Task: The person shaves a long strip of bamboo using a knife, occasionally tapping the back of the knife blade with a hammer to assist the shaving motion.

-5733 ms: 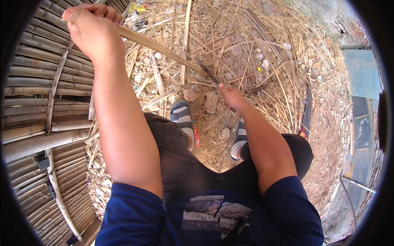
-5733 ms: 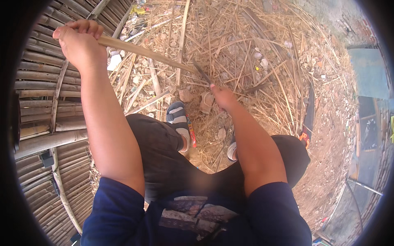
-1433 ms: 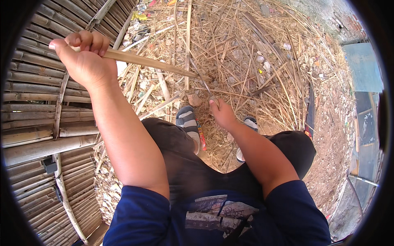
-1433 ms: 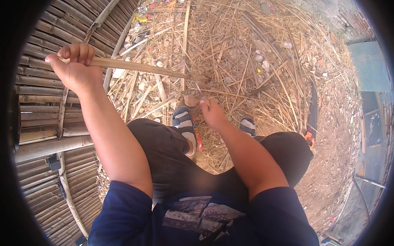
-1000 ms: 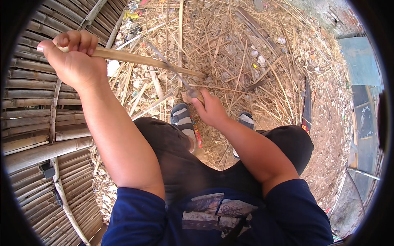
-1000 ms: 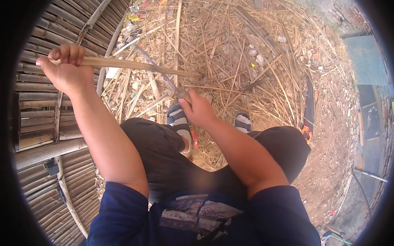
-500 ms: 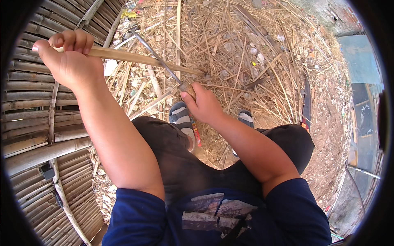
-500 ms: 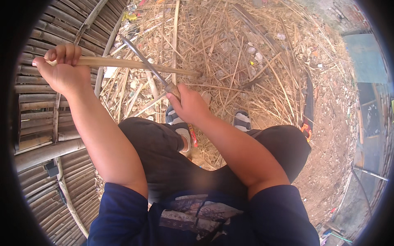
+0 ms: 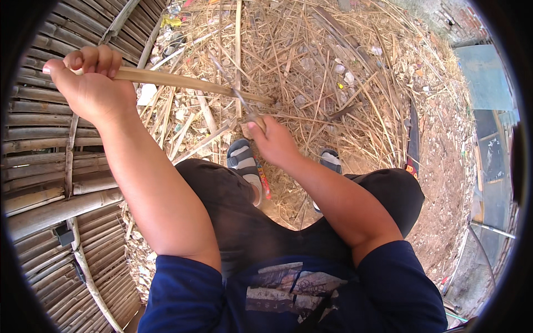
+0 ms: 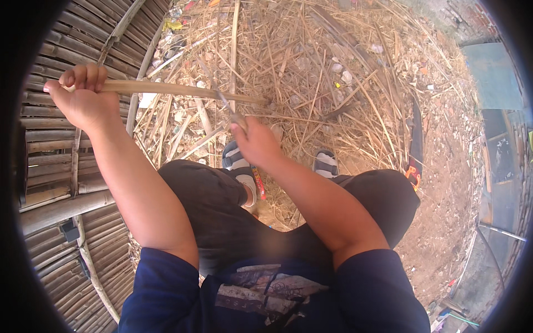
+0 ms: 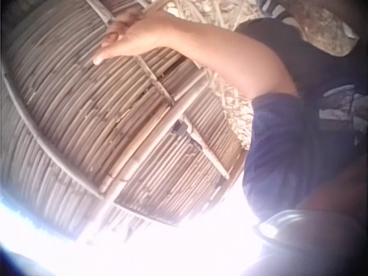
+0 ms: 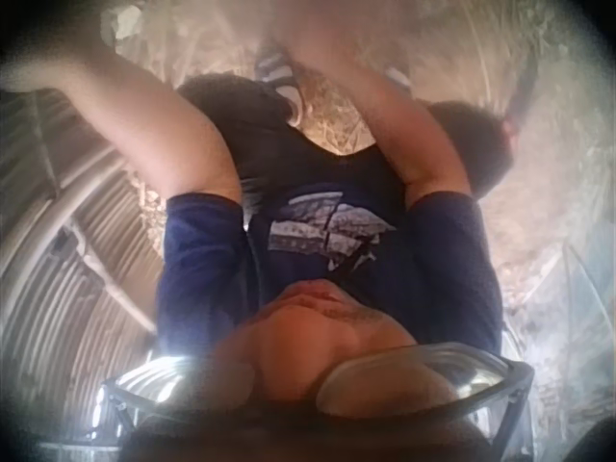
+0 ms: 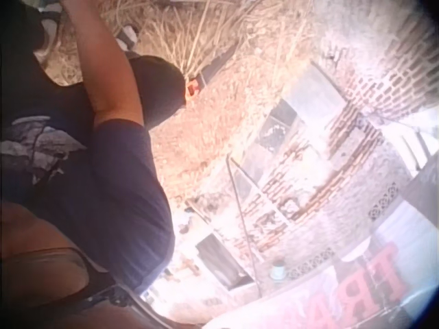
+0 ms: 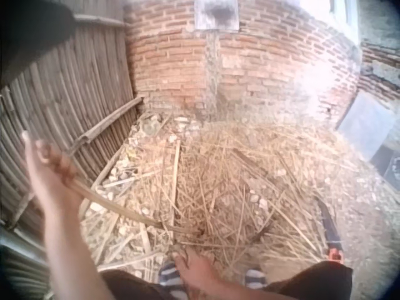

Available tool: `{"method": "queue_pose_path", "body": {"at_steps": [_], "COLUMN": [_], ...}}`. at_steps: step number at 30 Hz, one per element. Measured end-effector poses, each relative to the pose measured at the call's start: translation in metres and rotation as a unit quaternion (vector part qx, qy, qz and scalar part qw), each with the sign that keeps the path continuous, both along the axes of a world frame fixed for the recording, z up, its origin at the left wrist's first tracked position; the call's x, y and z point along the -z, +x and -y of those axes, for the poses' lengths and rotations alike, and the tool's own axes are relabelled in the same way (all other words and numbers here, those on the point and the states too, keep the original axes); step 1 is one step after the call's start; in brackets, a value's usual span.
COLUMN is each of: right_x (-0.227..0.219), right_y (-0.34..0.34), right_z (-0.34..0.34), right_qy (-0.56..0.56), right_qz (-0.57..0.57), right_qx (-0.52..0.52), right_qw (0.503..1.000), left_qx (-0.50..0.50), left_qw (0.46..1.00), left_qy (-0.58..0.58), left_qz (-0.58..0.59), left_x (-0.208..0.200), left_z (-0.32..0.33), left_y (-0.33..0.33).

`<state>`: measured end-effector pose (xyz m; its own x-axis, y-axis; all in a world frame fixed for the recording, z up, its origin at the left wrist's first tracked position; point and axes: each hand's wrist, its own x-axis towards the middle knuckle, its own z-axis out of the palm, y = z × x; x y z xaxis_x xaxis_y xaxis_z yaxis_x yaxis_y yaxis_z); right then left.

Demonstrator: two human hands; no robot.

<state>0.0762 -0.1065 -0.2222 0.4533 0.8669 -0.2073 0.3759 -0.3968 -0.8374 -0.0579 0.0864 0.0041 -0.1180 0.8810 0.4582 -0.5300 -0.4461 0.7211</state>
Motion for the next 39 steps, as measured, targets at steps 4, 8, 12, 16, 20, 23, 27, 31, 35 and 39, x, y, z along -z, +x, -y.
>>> {"method": "queue_pose_path", "body": {"at_steps": [4, 8, 12, 16, 20, 23, 27, 31, 35, 39], "right_x": [0.015, 0.118, 0.093, 0.035, -0.005, 0.058, 0.114, 0.085, 0.026, 0.020], "right_y": [-0.005, 0.015, 0.026, -0.006, -0.007, 0.000, 0.032, 0.019, -0.013, -0.017], "right_z": [0.010, 0.033, 0.023, 0.004, -0.002, 0.020, 0.041, 0.029, 0.004, -0.001], "right_qy": [0.087, -0.056, -0.147, 0.008, 0.035, 0.018, -0.185, -0.132, -0.026, 0.086], "right_qz": [0.003, 0.106, 0.009, -0.031, -0.029, 0.020, -0.002, -0.017, -0.019, -0.038], "right_qx": [-0.031, 0.093, 0.076, 0.078, -0.041, 0.001, 0.099, 0.099, 0.061, -0.021], "right_qw": [0.996, 0.988, 0.986, 0.996, 0.998, 1.000, 0.978, 0.986, 0.998, 0.995], "left_qx": [-0.006, -0.018, -0.013, -0.010, -0.026, -0.033, -0.030, -0.018, -0.034, -0.044], "left_qw": [1.000, 1.000, 1.000, 1.000, 0.999, 0.999, 0.999, 1.000, 0.999, 0.998], "left_qy": [0.002, -0.022, -0.017, -0.012, -0.019, -0.020, -0.029, -0.015, -0.014, -0.023], "left_qz": [-0.012, -0.001, -0.008, -0.001, -0.010, -0.017, -0.009, -0.008, -0.012, -0.024], "left_x": [-0.002, -0.003, -0.002, -0.001, -0.002, -0.001, -0.003, -0.001, 0.001, 0.000], "left_z": [0.006, 0.001, 0.000, -0.002, 0.001, 0.002, -0.001, -0.004, -0.005, -0.005], "left_y": [0.002, -0.003, -0.003, -0.001, -0.003, -0.003, -0.005, -0.003, -0.003, -0.007]}}
